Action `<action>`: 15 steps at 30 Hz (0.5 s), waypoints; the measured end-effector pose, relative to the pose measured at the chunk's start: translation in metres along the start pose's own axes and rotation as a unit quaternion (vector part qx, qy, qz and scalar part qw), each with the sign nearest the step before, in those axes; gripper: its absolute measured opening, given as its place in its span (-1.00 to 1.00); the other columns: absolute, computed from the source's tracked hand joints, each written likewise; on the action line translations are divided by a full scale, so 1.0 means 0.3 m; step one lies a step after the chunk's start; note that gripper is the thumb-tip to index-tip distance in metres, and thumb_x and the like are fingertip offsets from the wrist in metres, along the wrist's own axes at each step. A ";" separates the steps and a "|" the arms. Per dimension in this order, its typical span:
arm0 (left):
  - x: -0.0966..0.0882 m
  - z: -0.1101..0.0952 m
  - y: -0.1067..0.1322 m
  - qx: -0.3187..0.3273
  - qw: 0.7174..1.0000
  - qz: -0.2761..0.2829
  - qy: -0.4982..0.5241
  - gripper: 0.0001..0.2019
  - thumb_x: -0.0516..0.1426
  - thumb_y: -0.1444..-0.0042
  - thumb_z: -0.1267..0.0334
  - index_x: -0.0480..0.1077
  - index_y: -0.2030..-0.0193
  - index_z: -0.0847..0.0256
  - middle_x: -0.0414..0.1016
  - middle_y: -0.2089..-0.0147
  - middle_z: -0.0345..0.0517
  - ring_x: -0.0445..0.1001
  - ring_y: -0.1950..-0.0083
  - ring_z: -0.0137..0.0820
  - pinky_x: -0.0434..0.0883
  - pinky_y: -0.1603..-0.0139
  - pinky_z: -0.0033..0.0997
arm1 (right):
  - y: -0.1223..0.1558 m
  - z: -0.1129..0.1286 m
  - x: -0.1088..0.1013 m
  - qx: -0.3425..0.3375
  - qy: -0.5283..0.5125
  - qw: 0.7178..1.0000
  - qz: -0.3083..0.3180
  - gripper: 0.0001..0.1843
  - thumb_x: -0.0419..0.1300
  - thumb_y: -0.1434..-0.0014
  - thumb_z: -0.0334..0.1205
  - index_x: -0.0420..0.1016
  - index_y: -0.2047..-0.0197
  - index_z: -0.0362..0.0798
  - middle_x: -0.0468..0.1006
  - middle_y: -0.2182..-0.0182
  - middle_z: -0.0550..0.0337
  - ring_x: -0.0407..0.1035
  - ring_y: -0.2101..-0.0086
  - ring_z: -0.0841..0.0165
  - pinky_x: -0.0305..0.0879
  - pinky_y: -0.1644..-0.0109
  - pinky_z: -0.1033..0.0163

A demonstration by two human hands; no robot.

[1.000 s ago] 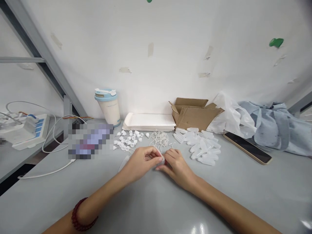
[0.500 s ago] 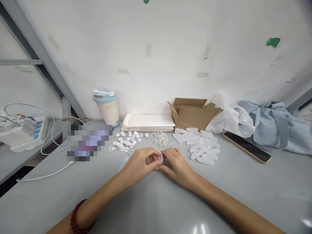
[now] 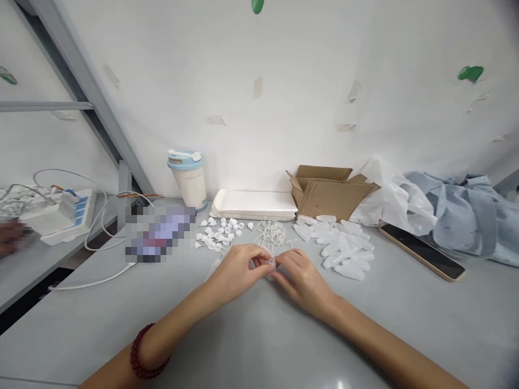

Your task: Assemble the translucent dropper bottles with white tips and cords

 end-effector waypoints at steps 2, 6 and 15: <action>-0.002 0.000 0.000 0.001 1.000 0.002 -0.006 -0.87 0.11 -0.06 0.30 0.49 0.33 0.20 0.55 0.35 -0.17 0.47 0.31 -0.39 0.34 0.33 -0.49 | 0.002 -0.001 0.003 0.006 -0.002 1.000 0.003 -0.86 0.01 -0.27 -0.24 0.33 0.28 -0.07 0.50 0.42 0.11 0.34 0.39 0.31 0.24 0.25 0.20; -0.008 0.001 0.002 -0.002 1.000 -0.008 -0.018 -0.88 0.11 -0.05 0.33 0.49 0.33 0.21 0.55 0.33 -0.16 0.46 0.31 -0.40 0.34 0.31 -0.48 | 0.000 0.001 0.011 0.013 -0.011 1.000 0.003 -0.89 0.02 -0.27 -0.23 0.32 0.27 -0.05 0.51 0.43 0.12 0.36 0.41 0.32 0.28 0.27 0.20; -0.001 -0.004 0.004 0.007 0.999 -0.013 -0.033 -0.86 0.09 -0.07 0.32 0.48 0.28 0.19 0.54 0.30 -0.14 0.46 0.28 -0.37 0.36 0.28 -0.44 | -0.004 0.009 -0.001 0.031 -0.021 0.999 0.006 -0.92 0.04 -0.24 -0.26 0.30 0.20 -0.03 0.52 0.43 0.15 0.40 0.37 0.29 0.31 0.27 0.17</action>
Point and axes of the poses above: each hand's wrist, its own y-axis away from the middle knuckle, its own x-axis out of the palm, z = x × y, the point moved 3 cm from there along -y, towards the middle knuckle
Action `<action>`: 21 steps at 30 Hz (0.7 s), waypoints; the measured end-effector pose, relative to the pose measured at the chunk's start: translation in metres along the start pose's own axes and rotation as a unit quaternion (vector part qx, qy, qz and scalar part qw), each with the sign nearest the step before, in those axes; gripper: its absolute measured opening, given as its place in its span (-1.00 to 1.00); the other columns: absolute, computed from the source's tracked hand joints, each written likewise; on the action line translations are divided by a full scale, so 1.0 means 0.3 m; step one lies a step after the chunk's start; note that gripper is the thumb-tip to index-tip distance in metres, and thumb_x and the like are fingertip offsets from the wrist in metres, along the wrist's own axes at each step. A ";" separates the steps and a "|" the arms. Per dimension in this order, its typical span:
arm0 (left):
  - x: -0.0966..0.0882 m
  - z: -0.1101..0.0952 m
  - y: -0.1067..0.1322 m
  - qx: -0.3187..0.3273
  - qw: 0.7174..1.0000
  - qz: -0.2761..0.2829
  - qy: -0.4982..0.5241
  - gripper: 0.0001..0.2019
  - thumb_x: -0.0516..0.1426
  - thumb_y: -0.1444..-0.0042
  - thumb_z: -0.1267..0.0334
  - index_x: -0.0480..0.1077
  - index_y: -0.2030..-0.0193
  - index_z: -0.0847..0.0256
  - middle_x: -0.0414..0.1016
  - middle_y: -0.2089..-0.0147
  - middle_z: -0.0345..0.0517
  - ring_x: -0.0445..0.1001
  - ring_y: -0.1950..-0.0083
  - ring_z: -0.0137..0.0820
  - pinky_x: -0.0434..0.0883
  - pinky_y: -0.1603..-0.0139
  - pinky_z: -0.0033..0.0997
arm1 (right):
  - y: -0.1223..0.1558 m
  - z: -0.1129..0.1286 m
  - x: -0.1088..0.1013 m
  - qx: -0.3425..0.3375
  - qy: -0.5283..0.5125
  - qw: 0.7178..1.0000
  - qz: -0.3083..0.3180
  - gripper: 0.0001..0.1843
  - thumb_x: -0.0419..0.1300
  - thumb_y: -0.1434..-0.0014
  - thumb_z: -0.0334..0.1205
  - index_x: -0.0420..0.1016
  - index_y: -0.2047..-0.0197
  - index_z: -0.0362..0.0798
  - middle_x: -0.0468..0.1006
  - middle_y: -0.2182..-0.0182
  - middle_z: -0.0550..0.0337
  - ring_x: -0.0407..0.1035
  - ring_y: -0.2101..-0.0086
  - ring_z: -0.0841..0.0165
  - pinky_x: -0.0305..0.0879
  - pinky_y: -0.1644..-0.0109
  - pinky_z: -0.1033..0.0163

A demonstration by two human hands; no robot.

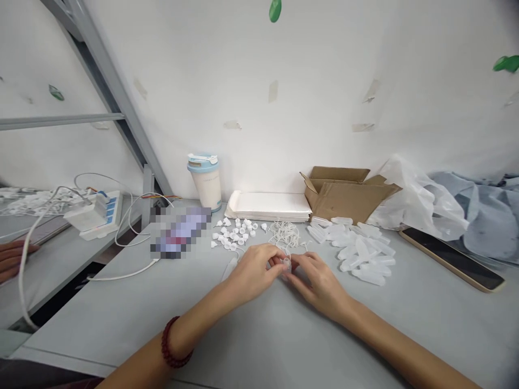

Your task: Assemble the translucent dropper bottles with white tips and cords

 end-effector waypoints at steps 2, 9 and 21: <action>-0.001 0.002 -0.001 0.005 1.000 -0.003 -0.013 -0.85 0.09 -0.08 0.32 0.48 0.27 0.19 0.53 0.29 -0.13 0.46 0.27 -0.35 0.36 0.27 -0.43 | 0.001 -0.003 0.002 0.007 -0.008 1.000 -0.007 -0.89 0.04 -0.24 -0.27 0.29 0.15 -0.02 0.52 0.42 0.15 0.41 0.35 0.27 0.32 0.26 0.17; 0.000 0.003 0.003 0.027 0.998 -0.002 -0.062 -0.84 0.05 -0.14 0.35 0.47 0.28 0.22 0.51 0.31 -0.12 0.44 0.24 -0.35 0.35 0.24 -0.43 | 0.010 -0.012 0.015 0.011 -0.017 1.000 -0.010 -0.89 0.03 -0.23 -0.29 0.29 0.15 -0.03 0.52 0.38 0.11 0.40 0.30 0.25 0.34 0.28 0.17; 0.014 0.009 0.012 0.099 0.978 -0.031 -0.183 -0.80 -0.03 -0.19 0.47 0.39 0.16 0.26 0.43 0.20 -0.02 0.34 0.13 -0.26 0.36 0.13 -0.27 | 0.001 -0.013 -0.005 0.063 -0.009 0.995 -0.074 -0.93 0.07 -0.20 -0.28 0.34 0.23 -0.05 0.49 0.47 0.17 0.37 0.41 0.29 0.29 0.31 0.20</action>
Point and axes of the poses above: each hand's wrist, its own y-axis away from the middle knuckle, its own x-axis out of the palm, z = x × y, the point moved 3 cm from there along -y, towards the middle knuckle
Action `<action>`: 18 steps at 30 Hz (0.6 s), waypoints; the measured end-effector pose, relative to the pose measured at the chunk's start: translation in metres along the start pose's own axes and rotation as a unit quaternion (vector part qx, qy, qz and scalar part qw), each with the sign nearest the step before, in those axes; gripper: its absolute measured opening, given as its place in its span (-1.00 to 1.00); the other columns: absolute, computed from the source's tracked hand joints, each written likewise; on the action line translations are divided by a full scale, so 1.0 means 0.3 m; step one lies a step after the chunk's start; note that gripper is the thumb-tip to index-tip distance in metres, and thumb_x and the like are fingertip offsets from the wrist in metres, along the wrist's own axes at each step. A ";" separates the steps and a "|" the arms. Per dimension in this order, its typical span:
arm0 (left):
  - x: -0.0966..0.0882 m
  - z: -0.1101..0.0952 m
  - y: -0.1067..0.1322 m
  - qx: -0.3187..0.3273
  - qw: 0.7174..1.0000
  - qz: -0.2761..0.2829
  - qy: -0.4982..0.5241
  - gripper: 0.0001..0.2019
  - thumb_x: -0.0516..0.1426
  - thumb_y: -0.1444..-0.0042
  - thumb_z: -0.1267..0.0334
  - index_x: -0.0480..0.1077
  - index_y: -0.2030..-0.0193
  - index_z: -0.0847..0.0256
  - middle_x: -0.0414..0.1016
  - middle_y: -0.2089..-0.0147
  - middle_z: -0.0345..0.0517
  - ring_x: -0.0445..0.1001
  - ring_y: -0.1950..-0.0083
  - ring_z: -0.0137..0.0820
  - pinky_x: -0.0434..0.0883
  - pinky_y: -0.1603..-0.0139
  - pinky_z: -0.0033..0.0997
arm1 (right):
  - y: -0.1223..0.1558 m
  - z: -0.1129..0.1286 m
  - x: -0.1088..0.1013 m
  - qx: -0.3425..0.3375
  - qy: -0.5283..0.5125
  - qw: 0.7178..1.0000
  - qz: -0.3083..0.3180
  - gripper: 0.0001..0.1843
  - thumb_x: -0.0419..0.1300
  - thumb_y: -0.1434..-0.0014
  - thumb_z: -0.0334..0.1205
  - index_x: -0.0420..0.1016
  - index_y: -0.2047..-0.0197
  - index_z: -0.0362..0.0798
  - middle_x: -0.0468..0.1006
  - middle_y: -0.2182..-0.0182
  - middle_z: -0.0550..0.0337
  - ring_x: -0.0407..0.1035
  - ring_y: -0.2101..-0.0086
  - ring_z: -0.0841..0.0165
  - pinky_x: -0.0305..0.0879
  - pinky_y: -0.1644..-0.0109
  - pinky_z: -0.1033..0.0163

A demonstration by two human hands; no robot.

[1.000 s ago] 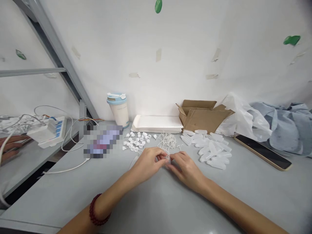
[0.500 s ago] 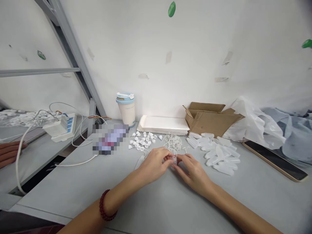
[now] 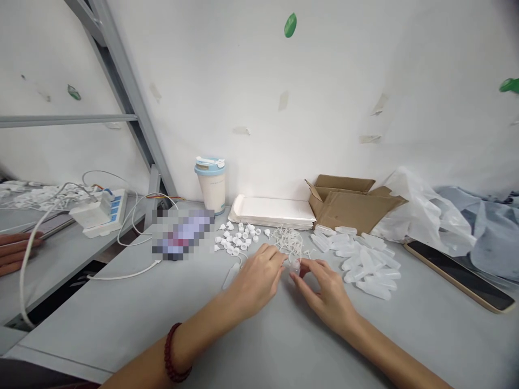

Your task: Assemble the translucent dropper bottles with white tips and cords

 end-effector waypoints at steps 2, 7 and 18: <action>-0.003 0.000 0.001 0.011 1.000 -0.012 -0.011 -0.82 -0.01 -0.18 0.47 0.37 0.14 0.26 0.41 0.18 -0.03 0.33 0.11 -0.26 0.37 0.11 -0.26 | -0.004 -0.005 -0.011 0.035 -0.024 0.999 -0.008 -0.93 0.09 -0.19 -0.26 0.35 0.25 -0.06 0.50 0.46 0.17 0.38 0.41 0.31 0.29 0.29 0.21; -0.014 -0.004 0.005 0.032 0.999 -0.022 -0.006 -0.80 0.04 -0.16 0.44 0.31 0.07 0.26 0.39 0.14 -0.03 0.31 0.08 -0.27 0.38 0.10 -0.25 | -0.012 -0.006 -0.027 0.122 -0.123 0.985 0.020 -0.87 0.12 -0.16 -0.18 0.38 0.27 -0.07 0.52 0.43 0.18 0.40 0.39 0.32 0.28 0.30 0.26; -0.003 -0.020 0.009 0.049 0.999 -0.011 -0.021 -0.78 0.01 -0.18 0.42 0.24 0.02 0.23 0.37 0.10 -0.01 0.31 0.05 -0.23 0.38 0.08 -0.19 | -0.023 0.006 -0.033 0.222 -0.236 0.943 0.074 -0.82 0.12 -0.15 -0.14 0.38 0.33 -0.09 0.41 0.45 0.24 0.33 0.38 0.37 0.16 0.36 0.33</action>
Point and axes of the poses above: each hand's wrist, its own y-axis away from the middle knuckle, its own x-axis out of the palm, z = x × y, the point moved 3 cm from there along -y, towards the middle knuckle
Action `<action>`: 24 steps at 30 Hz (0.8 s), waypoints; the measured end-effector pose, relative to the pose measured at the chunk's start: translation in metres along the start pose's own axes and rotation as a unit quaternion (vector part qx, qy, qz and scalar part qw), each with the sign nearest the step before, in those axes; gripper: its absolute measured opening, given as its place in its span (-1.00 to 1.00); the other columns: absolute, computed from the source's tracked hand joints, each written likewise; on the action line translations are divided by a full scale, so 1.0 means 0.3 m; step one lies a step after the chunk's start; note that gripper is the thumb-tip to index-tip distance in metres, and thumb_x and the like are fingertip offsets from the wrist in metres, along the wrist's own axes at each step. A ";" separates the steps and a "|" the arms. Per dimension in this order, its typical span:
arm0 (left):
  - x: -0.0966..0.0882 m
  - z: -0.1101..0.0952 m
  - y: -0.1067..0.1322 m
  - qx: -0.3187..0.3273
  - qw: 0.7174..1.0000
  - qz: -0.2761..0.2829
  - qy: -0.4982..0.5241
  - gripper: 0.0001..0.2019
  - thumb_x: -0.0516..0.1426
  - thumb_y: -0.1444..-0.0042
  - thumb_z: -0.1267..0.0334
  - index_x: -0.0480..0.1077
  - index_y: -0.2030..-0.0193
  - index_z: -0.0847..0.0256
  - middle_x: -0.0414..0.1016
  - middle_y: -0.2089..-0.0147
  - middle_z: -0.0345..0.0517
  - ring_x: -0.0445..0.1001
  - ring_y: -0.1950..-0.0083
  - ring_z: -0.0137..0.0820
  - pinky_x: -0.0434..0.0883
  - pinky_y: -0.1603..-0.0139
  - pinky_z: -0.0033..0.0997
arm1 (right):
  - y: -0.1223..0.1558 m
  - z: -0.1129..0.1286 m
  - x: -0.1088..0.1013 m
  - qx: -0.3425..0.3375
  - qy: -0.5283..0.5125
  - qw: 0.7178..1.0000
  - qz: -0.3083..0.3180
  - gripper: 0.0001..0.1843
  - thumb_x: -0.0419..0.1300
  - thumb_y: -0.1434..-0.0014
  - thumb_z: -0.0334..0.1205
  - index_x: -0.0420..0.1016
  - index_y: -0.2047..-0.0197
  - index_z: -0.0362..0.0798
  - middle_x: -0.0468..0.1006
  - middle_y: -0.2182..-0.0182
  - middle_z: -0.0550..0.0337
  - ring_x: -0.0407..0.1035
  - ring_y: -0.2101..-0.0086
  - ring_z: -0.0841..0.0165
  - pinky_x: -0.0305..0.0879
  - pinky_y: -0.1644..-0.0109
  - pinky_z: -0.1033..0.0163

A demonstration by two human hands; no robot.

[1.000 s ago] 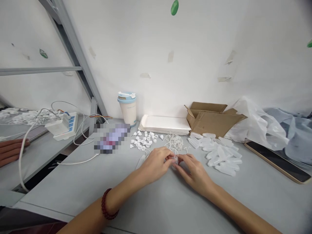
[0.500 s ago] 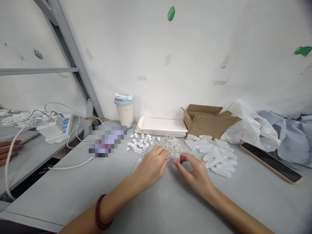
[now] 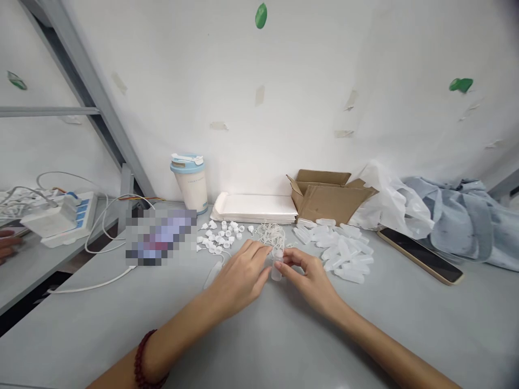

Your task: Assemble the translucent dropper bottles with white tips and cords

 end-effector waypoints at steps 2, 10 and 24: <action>-0.003 -0.002 0.001 0.009 1.000 0.001 0.009 -0.73 0.03 -0.17 0.41 0.21 -0.02 0.22 0.36 0.06 0.01 0.31 0.02 -0.23 0.38 0.04 -0.18 | -0.003 0.001 0.001 0.005 -0.020 1.000 0.011 -0.82 0.11 -0.15 -0.15 0.38 0.33 -0.10 0.40 0.45 0.24 0.31 0.38 0.38 0.15 0.32 0.32; 0.012 -0.037 0.015 0.030 0.999 0.031 0.006 -0.48 0.15 -0.07 0.37 0.08 -0.16 0.19 0.23 -0.13 0.05 0.24 -0.13 -0.19 0.37 -0.06 -0.18 | -0.012 -0.014 0.002 0.022 -0.045 0.999 0.012 -0.87 0.17 -0.08 -0.21 0.37 0.37 -0.10 0.29 0.55 0.32 0.16 0.48 0.45 0.08 0.38 0.33; 0.019 -0.057 0.026 0.012 0.998 0.044 -0.032 -0.58 0.07 -0.05 0.48 0.15 -0.07 0.22 0.29 -0.04 0.01 0.27 -0.05 -0.18 0.37 0.01 -0.16 | -0.010 -0.033 0.028 0.059 -0.141 0.985 0.074 -0.82 0.20 -0.08 -0.16 0.38 0.34 -0.12 0.39 0.52 0.27 0.25 0.49 0.45 0.14 0.40 0.33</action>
Point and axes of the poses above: each hand's wrist, its own y-axis away from the middle knuckle, its own x-axis out of the palm, z = x × y, the point moved 3 cm from there along -y, towards the middle knuckle
